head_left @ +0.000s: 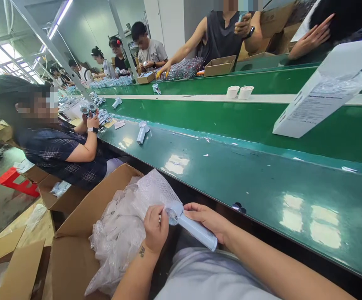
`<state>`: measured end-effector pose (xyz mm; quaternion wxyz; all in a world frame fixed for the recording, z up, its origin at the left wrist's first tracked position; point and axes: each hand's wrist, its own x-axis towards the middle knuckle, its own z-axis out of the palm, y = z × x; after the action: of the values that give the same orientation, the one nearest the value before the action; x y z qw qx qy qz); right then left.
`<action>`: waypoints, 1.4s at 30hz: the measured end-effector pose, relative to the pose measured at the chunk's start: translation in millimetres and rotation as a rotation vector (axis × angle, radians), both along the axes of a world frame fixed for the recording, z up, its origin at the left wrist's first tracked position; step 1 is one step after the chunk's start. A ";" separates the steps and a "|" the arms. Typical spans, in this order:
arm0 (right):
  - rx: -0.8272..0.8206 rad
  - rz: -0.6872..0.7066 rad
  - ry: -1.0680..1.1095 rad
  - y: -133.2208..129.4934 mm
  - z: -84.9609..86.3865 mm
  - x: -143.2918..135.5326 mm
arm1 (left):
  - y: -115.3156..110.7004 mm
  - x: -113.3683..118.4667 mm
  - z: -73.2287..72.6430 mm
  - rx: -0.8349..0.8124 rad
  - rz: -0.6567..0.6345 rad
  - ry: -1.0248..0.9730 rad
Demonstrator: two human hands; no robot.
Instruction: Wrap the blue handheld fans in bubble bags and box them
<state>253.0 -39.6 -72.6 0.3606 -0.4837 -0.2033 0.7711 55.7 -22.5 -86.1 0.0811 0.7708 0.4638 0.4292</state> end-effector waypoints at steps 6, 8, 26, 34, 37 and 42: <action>0.016 -0.156 -0.073 -3.0 -1.5 4.3 | -6.2 8.9 -0.4 0.104 -0.226 0.148; 0.045 -0.183 -0.087 -4.4 -1.6 3.8 | -10.3 13.1 2.4 0.003 -0.201 0.085; -0.188 -0.273 0.236 -30.1 1.9 2.0 | -44.1 19.2 -16.7 -0.160 -0.243 0.083; -0.197 -0.148 0.117 -38.3 4.3 5.9 | -36.4 34.9 28.9 -1.118 -0.200 -0.554; -0.161 -0.081 0.032 -40.9 3.4 11.7 | -28.3 34.6 35.6 -1.137 -0.091 -0.685; 0.251 0.091 -0.371 -41.7 20.4 22.4 | -27.2 31.8 52.4 -1.022 -0.074 -0.638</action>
<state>275.3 -81.3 -52.2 0.3393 -0.5588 -0.3821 0.6532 87.5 -49.7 -33.8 0.5913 0.4832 0.5369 0.3588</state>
